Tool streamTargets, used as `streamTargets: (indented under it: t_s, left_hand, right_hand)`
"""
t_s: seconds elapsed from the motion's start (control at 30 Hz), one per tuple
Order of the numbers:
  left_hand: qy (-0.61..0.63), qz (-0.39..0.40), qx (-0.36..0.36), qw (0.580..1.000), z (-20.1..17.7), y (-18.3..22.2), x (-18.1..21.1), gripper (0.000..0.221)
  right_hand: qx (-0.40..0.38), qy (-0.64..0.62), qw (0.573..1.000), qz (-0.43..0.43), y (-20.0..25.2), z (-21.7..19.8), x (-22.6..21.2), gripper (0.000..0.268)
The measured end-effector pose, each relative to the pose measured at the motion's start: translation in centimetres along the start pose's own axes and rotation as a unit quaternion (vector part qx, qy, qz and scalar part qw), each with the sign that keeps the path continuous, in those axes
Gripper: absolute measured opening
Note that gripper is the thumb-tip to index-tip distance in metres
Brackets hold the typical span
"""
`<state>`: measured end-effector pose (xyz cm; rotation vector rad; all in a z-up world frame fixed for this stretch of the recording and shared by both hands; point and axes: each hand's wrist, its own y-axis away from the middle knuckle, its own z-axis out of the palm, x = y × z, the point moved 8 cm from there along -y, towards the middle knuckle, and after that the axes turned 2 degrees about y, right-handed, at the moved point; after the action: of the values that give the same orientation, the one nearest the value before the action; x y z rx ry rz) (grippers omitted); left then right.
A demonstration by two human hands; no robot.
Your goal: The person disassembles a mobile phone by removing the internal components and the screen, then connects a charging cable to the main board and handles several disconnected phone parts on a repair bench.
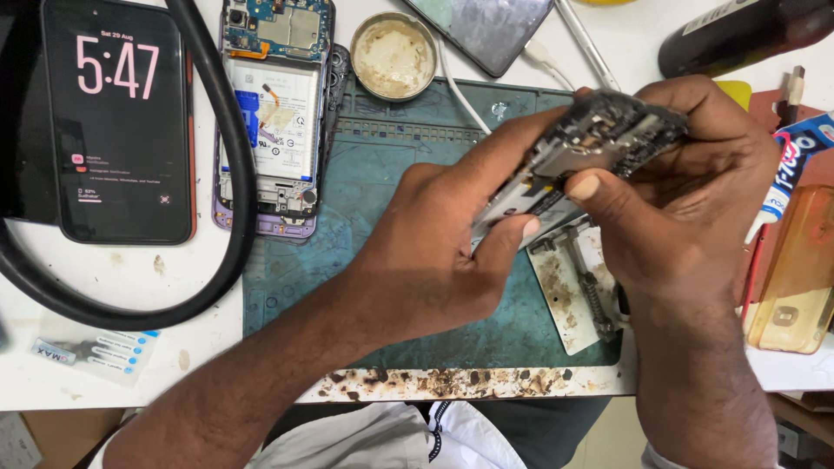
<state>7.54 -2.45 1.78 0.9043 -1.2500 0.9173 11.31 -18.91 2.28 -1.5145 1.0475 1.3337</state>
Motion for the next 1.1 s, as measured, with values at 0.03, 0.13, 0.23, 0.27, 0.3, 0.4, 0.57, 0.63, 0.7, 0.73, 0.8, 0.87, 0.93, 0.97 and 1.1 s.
streamTargets:
  t_s: [0.03, 0.13, 0.23, 0.27, 0.3, 0.4, 0.57, 0.63, 0.7, 0.73, 0.8, 0.87, 0.93, 0.97, 1.1]
  left_hand:
    - [-0.009, -0.005, -0.001, 1.000, 0.0, 0.0, -0.2, 0.067]
    - [0.032, 0.000, 0.022, 0.999, -0.6, 0.1, -0.8, 0.066]
    - [0.078, 0.108, 0.051, 0.990, -0.5, -0.2, -0.5, 0.045]
    - [0.115, 0.092, 0.062, 0.987, -0.9, -0.3, -1.3, 0.045]
    - [0.153, 0.075, 0.072, 0.983, -1.3, -0.4, -2.1, 0.044]
    - [0.221, 0.119, 0.111, 0.962, -2.4, 0.1, -2.7, 0.038]
    - [0.261, 0.140, 0.170, 0.940, -3.5, 0.7, -3.1, 0.031]
    - [0.280, 0.152, 0.173, 0.932, -4.1, 0.6, -3.2, 0.031]
    - [0.296, 0.159, 0.178, 0.925, -4.9, 0.6, -3.3, 0.034]
    - [0.302, 0.167, 0.177, 0.922, -5.3, 0.7, -3.2, 0.037]
    - [0.312, 0.188, 0.169, 0.916, -6.2, 0.7, -2.7, 0.042]
    - [0.255, 0.203, 0.165, 0.931, -6.5, 0.7, -1.9, 0.041]
    - [0.156, 0.200, 0.165, 0.953, -6.3, 0.8, -1.2, 0.036]
    - [0.116, 0.202, 0.165, 0.958, -6.2, 0.8, -0.8, 0.035]
    - [0.074, 0.204, 0.160, 0.963, -5.7, 1.4, 0.4, 0.036]
  right_hand:
    - [-0.002, 0.002, 1.000, -0.002, 0.0, 0.1, 0.0, 0.034]
    - [-0.014, -0.009, 1.000, -0.001, -0.2, 0.5, -0.2, 0.037]
    - [-0.040, -0.080, 0.996, 0.012, -0.9, 1.4, -0.4, 0.048]
    - [-0.044, -0.110, 0.993, 0.024, -1.2, 1.7, -0.4, 0.054]
    - [-0.043, -0.142, 0.988, 0.049, -1.4, 1.9, -0.3, 0.063]
    - [-0.046, -0.125, 0.984, 0.122, -1.7, 2.9, 0.6, 0.074]
    - [-0.102, 0.015, 0.983, 0.153, -0.5, 4.7, 2.3, 0.067]
    - [-0.086, 0.089, 0.982, 0.144, -0.3, 3.7, 2.9, 0.054]
    - [-0.054, 0.123, 0.986, 0.096, -0.2, 1.9, 2.7, 0.041]
    - [-0.034, 0.125, 0.989, 0.065, 0.0, 1.0, 2.5, 0.037]
    - [0.009, 0.121, 0.993, -0.002, 0.3, -1.0, 2.0, 0.031]
    - [0.037, 0.071, 0.996, -0.031, 0.8, -2.5, 1.8, 0.030]
    - [0.051, -0.013, 0.998, -0.036, 1.3, -3.2, 1.8, 0.028]
    - [0.052, -0.040, 0.997, -0.037, 1.3, -3.2, 2.0, 0.028]
    - [0.045, -0.125, 0.990, -0.039, 1.2, -2.7, 2.2, 0.026]
